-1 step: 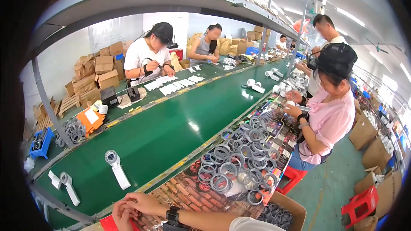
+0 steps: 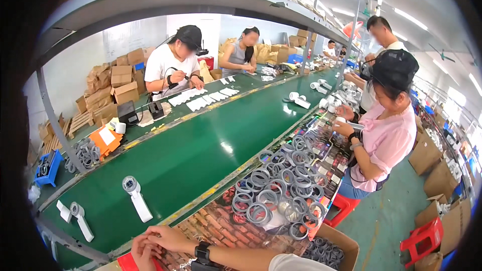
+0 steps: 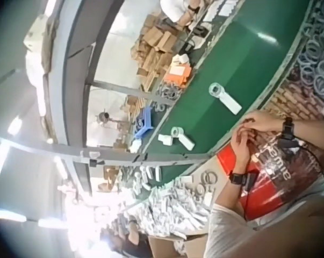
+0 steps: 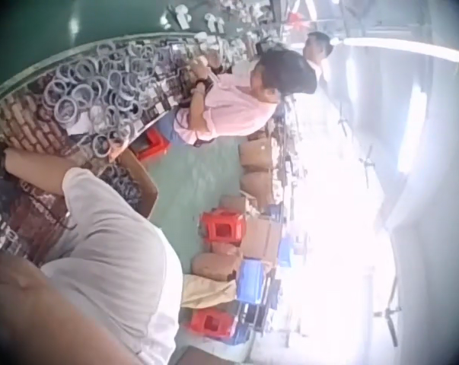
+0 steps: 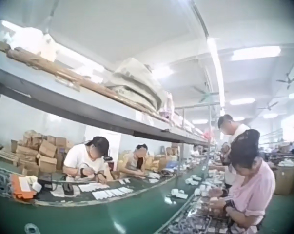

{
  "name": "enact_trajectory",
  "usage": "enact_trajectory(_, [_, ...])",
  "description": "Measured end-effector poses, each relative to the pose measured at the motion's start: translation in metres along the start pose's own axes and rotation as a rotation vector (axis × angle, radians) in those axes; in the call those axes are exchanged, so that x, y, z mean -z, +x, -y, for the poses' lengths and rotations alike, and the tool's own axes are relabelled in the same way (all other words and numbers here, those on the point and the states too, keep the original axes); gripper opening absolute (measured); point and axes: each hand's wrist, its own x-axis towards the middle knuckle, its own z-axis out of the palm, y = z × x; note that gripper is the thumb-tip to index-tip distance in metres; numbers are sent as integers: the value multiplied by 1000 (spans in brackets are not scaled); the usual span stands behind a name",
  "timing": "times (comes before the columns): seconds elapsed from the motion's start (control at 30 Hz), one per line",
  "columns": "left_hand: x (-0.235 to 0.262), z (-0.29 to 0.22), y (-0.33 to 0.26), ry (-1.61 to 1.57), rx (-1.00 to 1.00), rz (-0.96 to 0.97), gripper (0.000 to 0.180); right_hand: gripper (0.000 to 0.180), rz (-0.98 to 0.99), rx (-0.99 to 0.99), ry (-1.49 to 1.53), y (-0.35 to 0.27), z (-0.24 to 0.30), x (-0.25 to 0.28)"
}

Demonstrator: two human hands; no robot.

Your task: The person is assembling electronic components into white plastic handheld housings on a factory assembly line.

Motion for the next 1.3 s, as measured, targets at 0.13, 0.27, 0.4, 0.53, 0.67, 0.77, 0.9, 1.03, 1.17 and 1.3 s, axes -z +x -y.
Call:
enact_trajectory(0.13, [0, -3, -1, -26, -1, -29, 27, 23, 25, -30, -17, 0, 2, -1])
enact_trajectory(0.27, [-1, -5, -1, -25, 62, -7, 27, 22, 29, 5, 23, 1, -5, -2])
enact_trajectory(0.4, [4, 2, -2, -7, 45, 9, 26, 21, 22, -19, 19, 3, -5, -3])
enact_trajectory(0.53, [4, 2, -2, 4, 18, 20, 27, 21, 3, 7, 6, 2, -2, -1])
enact_trajectory(0.67, [5, 1, -1, -18, 27, 33, 27, 22, 4, 9, -22, 3, -3, -2])
enact_trajectory(0.77, [6, 4, -1, -38, 17, 50, 27, 23, 11, -12, -55, 0, 1, 0])
enact_trajectory(0.9, [5, 5, 1, -88, -16, 108, 25, 26, 54, -8, 10, -1, 3, -1])
enact_trajectory(1.03, [23, 25, 2, -162, 8, 120, 24, 33, 185, 35, 117, 0, 6, -2])
enact_trajectory(1.17, [21, 22, 3, -125, 33, 93, 24, 36, 232, 56, 40, 6, -5, -2])
enact_trajectory(1.3, [17, 18, 5, -126, 71, 87, 22, 36, 208, 135, 58, 7, -16, -3])
